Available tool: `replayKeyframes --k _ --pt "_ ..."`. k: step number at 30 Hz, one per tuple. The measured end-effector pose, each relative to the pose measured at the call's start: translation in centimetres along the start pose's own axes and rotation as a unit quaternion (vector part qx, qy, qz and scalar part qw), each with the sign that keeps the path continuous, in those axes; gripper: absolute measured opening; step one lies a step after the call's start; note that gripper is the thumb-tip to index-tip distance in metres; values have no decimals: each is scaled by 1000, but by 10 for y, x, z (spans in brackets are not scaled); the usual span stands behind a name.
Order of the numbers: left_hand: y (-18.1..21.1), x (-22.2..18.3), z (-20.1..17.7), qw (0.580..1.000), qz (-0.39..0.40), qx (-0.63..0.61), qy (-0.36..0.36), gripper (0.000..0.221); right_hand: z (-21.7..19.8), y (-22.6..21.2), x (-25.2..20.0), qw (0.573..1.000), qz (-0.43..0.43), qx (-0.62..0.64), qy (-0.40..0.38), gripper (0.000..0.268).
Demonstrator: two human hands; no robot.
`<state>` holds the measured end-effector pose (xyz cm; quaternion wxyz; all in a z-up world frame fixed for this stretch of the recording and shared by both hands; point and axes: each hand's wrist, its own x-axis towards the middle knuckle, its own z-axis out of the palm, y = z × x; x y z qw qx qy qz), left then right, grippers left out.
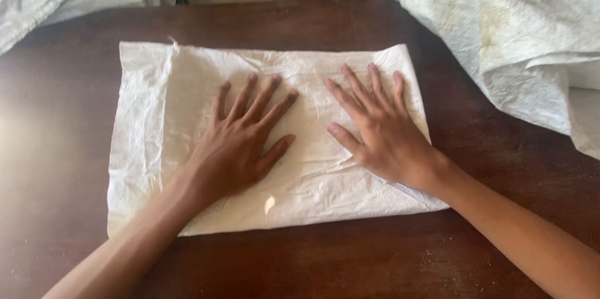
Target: Folding white plastic salt bags on a wooden table for storage or reuse.
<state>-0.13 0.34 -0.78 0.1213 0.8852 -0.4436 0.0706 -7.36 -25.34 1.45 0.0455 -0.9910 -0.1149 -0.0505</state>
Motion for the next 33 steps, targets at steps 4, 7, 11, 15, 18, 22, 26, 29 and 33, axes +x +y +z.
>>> replayKeyframes --k 4,7,11,15,18,22,26,29,33 --pt "0 0 3 1000 -3 -8 -4 68 1 2 -2 1000 -5 0 0 71" --pt "-3 2 -1 1000 4 -13 9 68 6 7 -1 1000 -8 3 6 71" --pt "-16 11 -24 996 -31 -30 -79 73 5 10 -1 1000 -6 -10 5 72" --pt "-29 2 -13 993 -74 7 -94 76 -7 9 1 1000 -4 4 -23 72" --pt "-15 -2 -4 1000 -18 24 1 80 -22 14 2 997 -1 1 -74 72" --pt "10 1 3 998 -60 22 17 87 -26 21 -3 987 42 -32 -155 72" --pt "19 -1 14 995 -75 37 47 87 -17 -2 -1 989 54 -10 -140 70" --pt "21 0 13 994 -91 22 61 88 -8 -9 2 994 41 5 -99 74" --pt "14 8 -9 994 -106 -8 -19 86 -8 -10 1 996 23 -8 -83 75"
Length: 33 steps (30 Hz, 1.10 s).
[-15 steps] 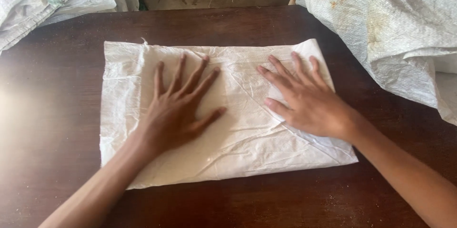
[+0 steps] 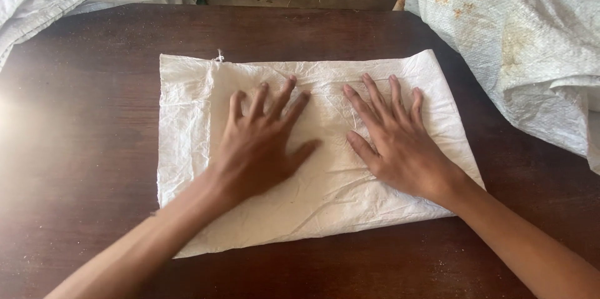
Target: Folding white plastic salt bags on a wooden table for storage or reuse.
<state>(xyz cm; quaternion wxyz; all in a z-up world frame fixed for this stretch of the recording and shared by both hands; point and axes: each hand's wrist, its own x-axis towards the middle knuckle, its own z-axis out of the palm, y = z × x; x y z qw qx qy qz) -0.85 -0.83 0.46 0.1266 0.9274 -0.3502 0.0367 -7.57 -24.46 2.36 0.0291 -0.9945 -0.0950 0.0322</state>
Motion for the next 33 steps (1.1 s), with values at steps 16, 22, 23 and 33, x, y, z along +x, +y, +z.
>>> replayKeyframes --k 16,22,23,33 --pt "-17 1 15 992 94 28 76 70 7 4 0 1000 -13 -14 12 74" --pt "12 -3 2 844 320 393 176 60 4 0 -1 1000 -7 -11 -1 76" --pt "14 -5 4 845 320 392 175 60 3 0 0 1000 -7 -11 -2 76" --pt "12 -12 13 899 288 287 165 55 -1 -15 -2 962 -66 108 242 65"
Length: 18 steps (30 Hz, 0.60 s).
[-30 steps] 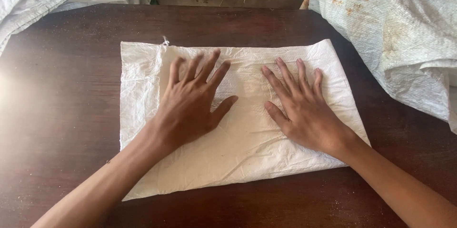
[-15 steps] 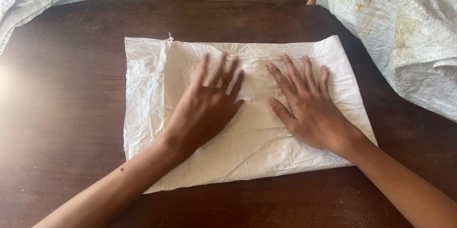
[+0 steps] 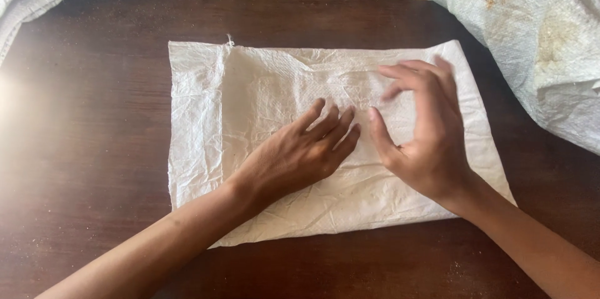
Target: Folding white plastic salt bags on a wooden table for storage or reuse.
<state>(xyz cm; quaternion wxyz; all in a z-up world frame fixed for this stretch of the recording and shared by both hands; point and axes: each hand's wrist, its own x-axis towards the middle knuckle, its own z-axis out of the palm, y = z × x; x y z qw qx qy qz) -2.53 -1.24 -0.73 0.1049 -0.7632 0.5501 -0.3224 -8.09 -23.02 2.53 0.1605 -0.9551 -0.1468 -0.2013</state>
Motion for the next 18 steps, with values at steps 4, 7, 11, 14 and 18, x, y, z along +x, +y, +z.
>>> replayKeyframes --k 4,7,11,14,18 --pt "0 -1 8 997 50 23 -54 52 -14 -60 15 954 -39 295 40 80" --pt "4 -6 8 991 23 -130 -30 61 -3 -99 21 840 -21 527 -126 96" --pt "5 -10 10 961 -6 -277 -4 73 9 -125 30 833 -8 477 -279 102" --pt "4 -8 14 928 -31 -372 13 82 12 -127 27 873 -93 385 -285 100" --pt "-3 14 5 941 -13 -298 -161 88 -1 -120 25 856 -175 442 -203 98"
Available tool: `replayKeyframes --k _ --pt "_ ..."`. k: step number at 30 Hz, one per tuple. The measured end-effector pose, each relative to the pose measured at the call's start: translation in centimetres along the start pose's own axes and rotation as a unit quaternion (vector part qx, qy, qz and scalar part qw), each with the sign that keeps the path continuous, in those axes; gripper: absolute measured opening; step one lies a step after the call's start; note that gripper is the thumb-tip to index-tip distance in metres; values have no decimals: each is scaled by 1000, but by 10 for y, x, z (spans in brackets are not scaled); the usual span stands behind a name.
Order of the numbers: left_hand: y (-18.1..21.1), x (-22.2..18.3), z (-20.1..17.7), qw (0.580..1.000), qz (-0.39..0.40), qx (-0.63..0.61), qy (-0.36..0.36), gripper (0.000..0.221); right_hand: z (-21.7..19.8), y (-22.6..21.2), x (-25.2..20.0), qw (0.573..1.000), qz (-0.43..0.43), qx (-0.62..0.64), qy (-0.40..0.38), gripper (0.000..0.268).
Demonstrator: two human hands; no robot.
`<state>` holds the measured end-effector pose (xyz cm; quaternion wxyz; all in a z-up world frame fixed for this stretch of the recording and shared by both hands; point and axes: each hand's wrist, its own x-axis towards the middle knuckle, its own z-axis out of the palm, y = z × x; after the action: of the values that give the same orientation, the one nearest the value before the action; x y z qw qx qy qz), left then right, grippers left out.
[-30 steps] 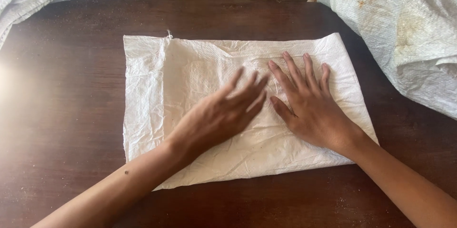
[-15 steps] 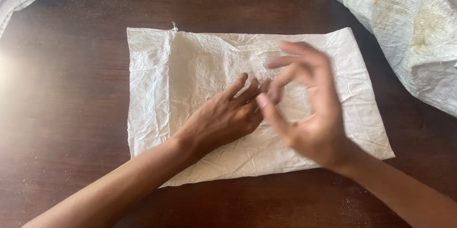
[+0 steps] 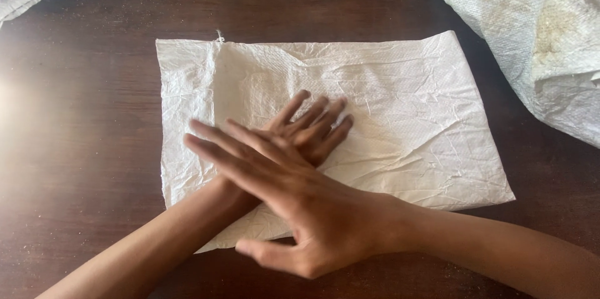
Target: Folding white plastic salt bags on a wooden table for storage or reuse.
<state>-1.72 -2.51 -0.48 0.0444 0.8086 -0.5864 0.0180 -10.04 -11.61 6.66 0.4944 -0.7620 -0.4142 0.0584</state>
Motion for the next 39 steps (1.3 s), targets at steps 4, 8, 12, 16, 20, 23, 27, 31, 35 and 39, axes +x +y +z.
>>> replayKeyframes --k 4,8,12,16,20,23,27,31,35,39 --pt "17 31 -24 744 -538 0 -397 130 -10 22 -31 993 34 -94 60 74" --pt "-36 -16 24 958 -190 143 161 93 -62 53 -56 964 97 -211 128 67" --pt "-27 -18 3 967 -238 -1 95 92 -119 82 -78 845 246 -467 91 66" --pt "-37 -19 -2 971 -219 -50 84 92 -128 117 -106 817 308 -483 63 75" --pt "-57 -29 -2 975 -203 -61 65 89 -126 113 -103 813 326 -478 63 78" --pt "-68 -36 0 976 -194 22 101 78 -126 116 -106 807 328 -486 65 76" --pt "-76 -40 -1 965 -239 -17 109 85 -124 118 -107 806 329 -488 70 77" --pt "-78 -43 -2 967 -228 -47 101 86 -125 117 -107 811 329 -478 75 77" --pt "-76 -41 -6 966 -230 -59 102 85 -124 116 -107 809 334 -478 78 77" --pt "-75 -41 -2 962 -243 -62 109 80 -124 114 -106 811 332 -475 75 77"
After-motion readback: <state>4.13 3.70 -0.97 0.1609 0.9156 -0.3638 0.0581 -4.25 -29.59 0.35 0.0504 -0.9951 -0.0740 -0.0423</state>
